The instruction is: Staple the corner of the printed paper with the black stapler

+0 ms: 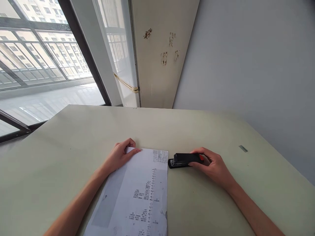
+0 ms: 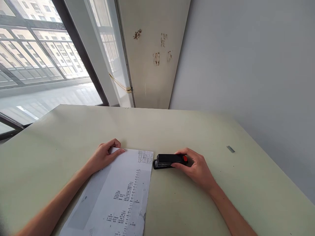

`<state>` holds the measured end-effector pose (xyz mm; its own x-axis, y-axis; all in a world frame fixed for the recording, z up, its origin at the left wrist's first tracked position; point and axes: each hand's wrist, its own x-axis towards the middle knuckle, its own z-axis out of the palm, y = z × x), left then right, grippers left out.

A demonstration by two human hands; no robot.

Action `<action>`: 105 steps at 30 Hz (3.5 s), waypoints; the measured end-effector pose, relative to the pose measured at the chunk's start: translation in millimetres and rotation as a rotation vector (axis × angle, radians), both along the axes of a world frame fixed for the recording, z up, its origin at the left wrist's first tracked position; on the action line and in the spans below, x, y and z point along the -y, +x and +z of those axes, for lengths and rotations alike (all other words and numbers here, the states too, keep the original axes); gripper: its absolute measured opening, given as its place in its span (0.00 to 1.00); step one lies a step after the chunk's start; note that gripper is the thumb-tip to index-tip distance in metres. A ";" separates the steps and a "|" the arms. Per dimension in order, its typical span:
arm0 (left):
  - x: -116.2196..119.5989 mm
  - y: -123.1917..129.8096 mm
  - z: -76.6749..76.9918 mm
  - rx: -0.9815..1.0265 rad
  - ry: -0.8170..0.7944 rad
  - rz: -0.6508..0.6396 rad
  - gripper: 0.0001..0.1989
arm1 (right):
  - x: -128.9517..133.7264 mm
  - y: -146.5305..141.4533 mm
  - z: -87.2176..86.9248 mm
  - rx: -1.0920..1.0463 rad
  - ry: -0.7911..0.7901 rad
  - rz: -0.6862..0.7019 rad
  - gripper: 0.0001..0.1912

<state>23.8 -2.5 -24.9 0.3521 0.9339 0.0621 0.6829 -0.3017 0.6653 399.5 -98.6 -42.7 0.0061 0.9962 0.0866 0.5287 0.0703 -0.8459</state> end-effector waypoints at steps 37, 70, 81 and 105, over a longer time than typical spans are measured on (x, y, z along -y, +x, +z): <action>9.7 11.1 4.6 -0.060 -0.012 -0.024 0.18 | 9.1 -9.3 9.4 0.024 -0.024 -0.022 0.16; 16.7 26.7 7.0 -0.002 -0.028 -0.048 0.19 | -1.3 -20.4 27.2 0.105 -0.012 -0.047 0.21; 12.7 24.7 10.3 -0.039 -0.057 -0.069 0.20 | -41.7 -61.9 54.7 0.299 -0.084 0.117 0.27; 11.0 30.8 7.6 -0.039 -0.020 -0.073 0.21 | -53.9 -81.6 60.5 0.474 -0.139 0.173 0.23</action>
<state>54.6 -13.6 -17.2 0.4212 0.9065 0.0290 0.6849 -0.3389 0.6450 317.9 -44.6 17.8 -0.1671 0.9815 -0.0934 0.8466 0.0943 -0.5238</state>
